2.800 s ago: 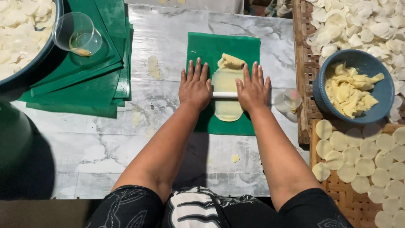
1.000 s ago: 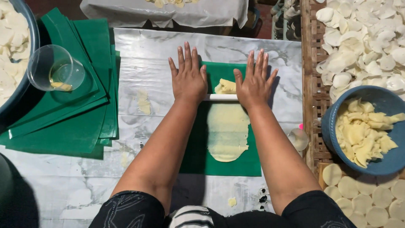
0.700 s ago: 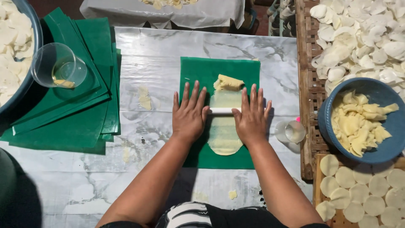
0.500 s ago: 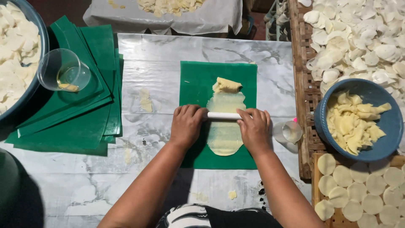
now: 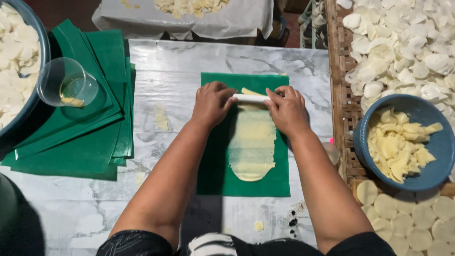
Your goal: Rolling out small portions of dough into thin, rectangular sheets using a rolling pin on a silicone mat.
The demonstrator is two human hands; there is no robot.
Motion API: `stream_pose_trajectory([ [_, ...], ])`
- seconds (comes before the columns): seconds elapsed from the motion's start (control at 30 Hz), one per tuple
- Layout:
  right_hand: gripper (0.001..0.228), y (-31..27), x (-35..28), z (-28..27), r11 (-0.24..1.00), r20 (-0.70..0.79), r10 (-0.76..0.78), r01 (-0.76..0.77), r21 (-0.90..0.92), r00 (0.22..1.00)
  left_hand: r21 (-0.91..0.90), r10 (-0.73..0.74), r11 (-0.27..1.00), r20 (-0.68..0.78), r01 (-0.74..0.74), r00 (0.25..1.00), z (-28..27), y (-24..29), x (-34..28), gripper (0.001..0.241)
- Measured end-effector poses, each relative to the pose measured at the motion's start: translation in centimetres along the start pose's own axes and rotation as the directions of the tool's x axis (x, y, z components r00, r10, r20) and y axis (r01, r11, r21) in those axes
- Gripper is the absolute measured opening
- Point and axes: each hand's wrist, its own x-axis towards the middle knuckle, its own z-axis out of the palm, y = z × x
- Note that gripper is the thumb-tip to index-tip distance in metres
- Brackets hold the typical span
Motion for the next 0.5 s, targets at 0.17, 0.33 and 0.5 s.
stream_pose_trajectory([
  [0.17, 0.065, -3.8, 3.7, -1.8, 0.948, 0.368, 0.318, -0.3, -0.107, 0.874, 0.052, -0.217, 0.974, -0.045, 0.219, 0.975, -1.7, 2.8, 1.2, 0.044],
  [0.33, 0.06, -5.1, 0.4, -0.3, 0.962, -0.068, 0.123, -0.135, -0.236, 0.99, 0.19, -0.261, 0.956, 0.213, 0.222, 0.942, -3.6, 4.9, -1.4, 0.062],
  [0.5, 0.062, -3.0, 2.5, 2.3, 0.944, 0.011, 0.226, -0.216, -0.249, 0.974, 0.207, -0.274, 0.95, 0.193, 0.233, 0.942, -1.8, 3.5, 1.2, 0.06],
])
